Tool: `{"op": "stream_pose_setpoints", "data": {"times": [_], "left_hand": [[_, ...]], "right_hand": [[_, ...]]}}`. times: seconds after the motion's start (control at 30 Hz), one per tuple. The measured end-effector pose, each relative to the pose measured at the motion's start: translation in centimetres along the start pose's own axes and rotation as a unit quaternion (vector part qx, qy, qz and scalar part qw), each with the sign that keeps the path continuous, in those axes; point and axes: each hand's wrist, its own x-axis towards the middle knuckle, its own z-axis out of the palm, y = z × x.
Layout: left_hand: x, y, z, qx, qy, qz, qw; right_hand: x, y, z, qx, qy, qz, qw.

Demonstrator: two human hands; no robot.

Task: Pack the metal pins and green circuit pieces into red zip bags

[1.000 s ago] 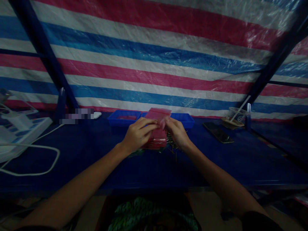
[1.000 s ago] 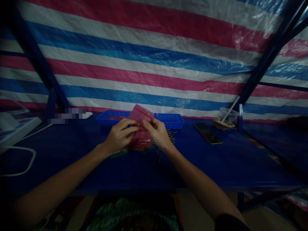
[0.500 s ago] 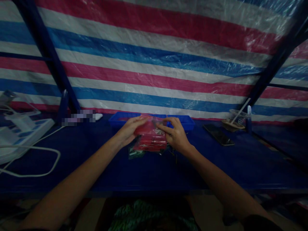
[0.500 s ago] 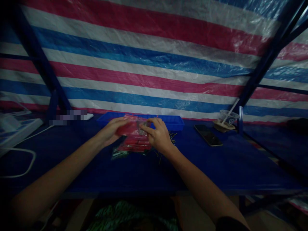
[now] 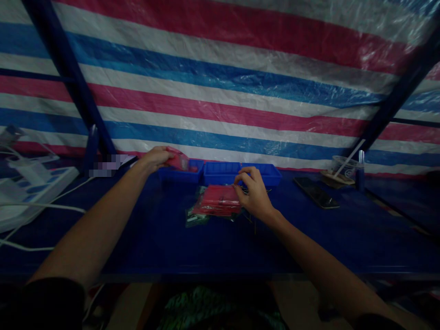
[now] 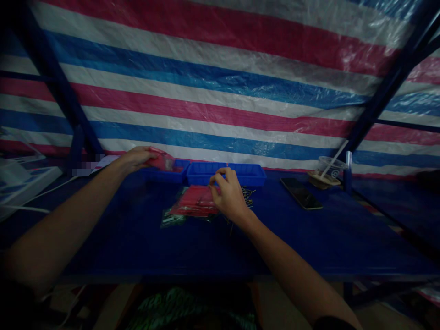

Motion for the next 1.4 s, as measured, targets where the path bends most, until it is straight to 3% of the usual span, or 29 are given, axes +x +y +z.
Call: {"op": "stream_pose_setpoints", "data": {"times": [0.17, 0.27, 0.37, 0.5, 0.63, 0.8, 1.0, 1.1, 1.23, 1.33, 1.4], "left_hand": [[0.4, -1.0, 0.7, 0.032, -0.052, 0.011, 0.998], [1.7, -1.3, 0.6, 0.117, -0.025, 0.017, 0.993], [3.1, -1.8, 0.6, 0.24, 0.005, 0.038, 0.97], [3.3, -3.1, 1.2, 0.381, 0.024, 0.109, 0.918], [2.3, -4.0, 1.7, 0.401, 0.07, 0.168, 0.898], [0.5, -2.5, 2.5, 0.384, 0.151, 0.337, 0.846], [-3.1, -0.1, 7.4, 0.345, 0.035, 0.407, 0.845], [-4.7, 0.3, 9.5, 0.285, -0.016, 0.414, 0.864], [-6.9, 0.2, 9.8, 0.15, -0.112, 0.367, 0.911], [-8.5, -0.4, 9.3, 0.119, -0.184, 0.368, 0.904], [-9.1, -1.0, 9.5, 0.122, -0.18, 0.378, 0.9]], "right_hand": [[-0.1, 0.2, 0.2, -0.006, 0.0, -0.019, 1.0], [-0.1, 0.5, 0.4, -0.012, -0.011, -0.03, 0.999], [-0.1, 0.5, 0.5, -0.019, -0.026, -0.027, 0.999], [0.0, 0.1, 0.2, -0.032, -0.088, -0.01, 0.996], [-0.1, -0.3, -0.2, -0.059, -0.197, -0.01, 0.979], [-0.3, 0.3, -0.5, -0.074, -0.258, -0.012, 0.963], [0.1, 1.0, -0.4, 0.002, -0.256, 0.011, 0.967], [0.3, 1.2, -0.2, 0.005, -0.238, 0.022, 0.971], [0.4, 1.9, -0.1, -0.004, -0.16, 0.062, 0.985], [0.5, 2.3, -0.2, 0.033, -0.086, 0.112, 0.989], [0.6, 2.3, -0.3, 0.078, -0.047, 0.135, 0.987]]}}
